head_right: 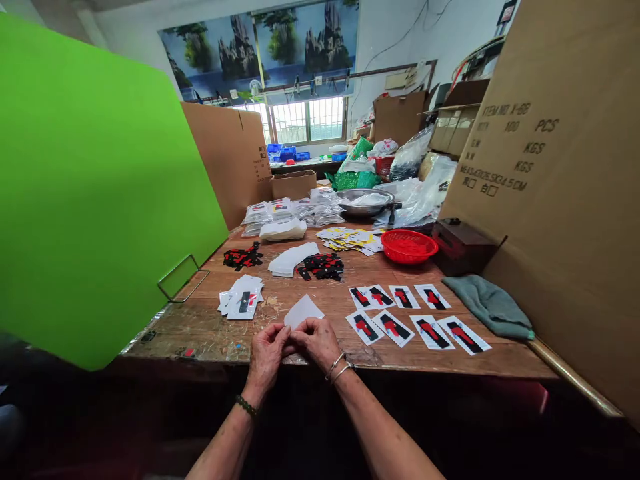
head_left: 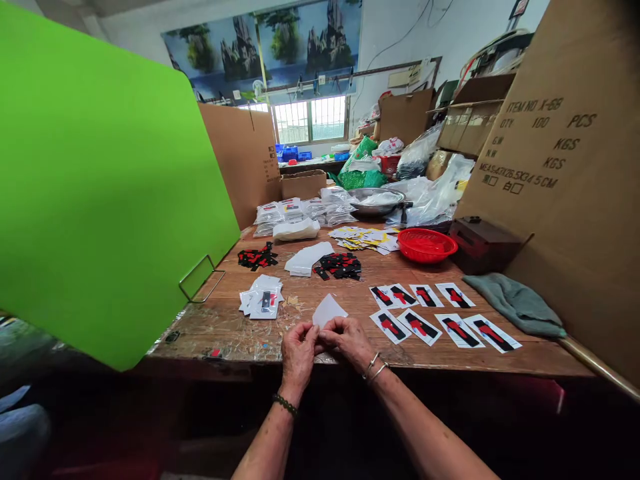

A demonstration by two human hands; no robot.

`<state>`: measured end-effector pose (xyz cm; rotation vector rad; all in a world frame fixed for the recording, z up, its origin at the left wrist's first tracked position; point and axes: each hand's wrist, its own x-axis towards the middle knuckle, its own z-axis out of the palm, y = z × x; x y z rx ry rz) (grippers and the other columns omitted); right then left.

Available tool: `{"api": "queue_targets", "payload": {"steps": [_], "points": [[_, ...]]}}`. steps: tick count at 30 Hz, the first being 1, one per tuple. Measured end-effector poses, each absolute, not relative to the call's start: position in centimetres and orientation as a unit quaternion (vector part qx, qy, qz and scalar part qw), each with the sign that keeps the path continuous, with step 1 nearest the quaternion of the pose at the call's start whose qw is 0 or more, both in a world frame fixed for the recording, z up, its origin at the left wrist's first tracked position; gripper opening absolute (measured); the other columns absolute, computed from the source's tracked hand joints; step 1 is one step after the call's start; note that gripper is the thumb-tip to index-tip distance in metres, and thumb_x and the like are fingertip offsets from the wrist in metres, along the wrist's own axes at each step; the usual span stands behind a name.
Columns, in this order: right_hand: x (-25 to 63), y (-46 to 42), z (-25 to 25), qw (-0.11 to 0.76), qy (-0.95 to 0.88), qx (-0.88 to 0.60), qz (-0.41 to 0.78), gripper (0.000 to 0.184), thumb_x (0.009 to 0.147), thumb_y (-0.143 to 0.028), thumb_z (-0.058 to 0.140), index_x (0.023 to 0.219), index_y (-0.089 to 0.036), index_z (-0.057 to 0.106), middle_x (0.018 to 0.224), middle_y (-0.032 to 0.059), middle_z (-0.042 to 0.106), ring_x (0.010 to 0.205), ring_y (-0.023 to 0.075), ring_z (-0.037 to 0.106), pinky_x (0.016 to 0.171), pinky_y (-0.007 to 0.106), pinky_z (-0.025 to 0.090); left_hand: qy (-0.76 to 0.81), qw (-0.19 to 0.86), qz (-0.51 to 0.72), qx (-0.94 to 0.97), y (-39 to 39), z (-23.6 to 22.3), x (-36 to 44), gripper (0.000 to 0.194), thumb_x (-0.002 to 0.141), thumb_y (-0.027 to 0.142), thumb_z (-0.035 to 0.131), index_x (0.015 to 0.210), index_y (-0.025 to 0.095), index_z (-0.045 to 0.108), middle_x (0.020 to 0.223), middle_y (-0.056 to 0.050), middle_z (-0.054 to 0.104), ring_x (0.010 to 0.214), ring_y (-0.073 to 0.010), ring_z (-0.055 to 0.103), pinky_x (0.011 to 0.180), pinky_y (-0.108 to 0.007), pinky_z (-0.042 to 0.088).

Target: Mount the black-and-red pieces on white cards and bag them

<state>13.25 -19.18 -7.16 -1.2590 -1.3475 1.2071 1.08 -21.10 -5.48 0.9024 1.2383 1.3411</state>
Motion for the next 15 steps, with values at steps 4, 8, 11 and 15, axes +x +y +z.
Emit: {"api": "queue_targets", "payload": {"steps": [4,8,11,15], "points": [[13.40,-19.22,-6.82,0.446,-0.544,-0.507,0.498,0.019,0.066,-0.035,0.061,0.060,-0.017,0.060,0.053,-0.0024,0.054,0.050,0.0098,0.043,0.049,0.022,0.033,0.528,0.510,0.557,0.388,-20.98,-5.38,1.06,0.033,0.058,0.040,0.080,0.070,0.014,0.064,0.065,-0.001,0.065,0.057,-0.0148,0.064,0.053,-0.025,0.056],[13.35,-19.32,-6.83,0.454,-0.581,-0.505,0.449,0.021,0.068,-0.036,0.059,0.060,-0.017,0.059,0.058,-0.0002,0.057,0.056,0.0118,0.047,0.052,0.022,0.034,0.512,0.529,0.542,0.404,-20.79,-5.23,0.72,0.036,0.056,0.039,0.082,0.074,0.013,0.066,0.069,-0.003,0.067,0.059,-0.0150,0.065,0.054,-0.025,0.057],[13.35,-19.34,-6.88,0.448,-0.583,-0.503,0.455,0.017,0.070,-0.033,0.056,0.063,-0.017,0.058,0.058,-0.0018,0.055,0.055,0.0115,0.046,0.053,0.022,0.033,0.506,0.554,0.537,0.386,-20.66,-5.16,0.43,0.035,0.054,0.037,0.083,0.072,0.011,0.067,0.066,-0.001,0.066,0.055,-0.0124,0.063,0.053,-0.024,0.057],[13.10,-19.50,-7.19,0.447,-0.601,-0.535,0.390,0.012,0.071,-0.026,0.052,0.063,-0.019,0.054,0.061,-0.0012,0.054,0.059,0.0133,0.048,0.057,0.024,0.034,0.506,0.552,0.535,0.392,-20.55,-5.37,0.33,0.030,0.056,0.033,0.081,0.073,0.011,0.067,0.065,-0.001,0.066,0.053,-0.0111,0.063,0.053,-0.022,0.056]]}}
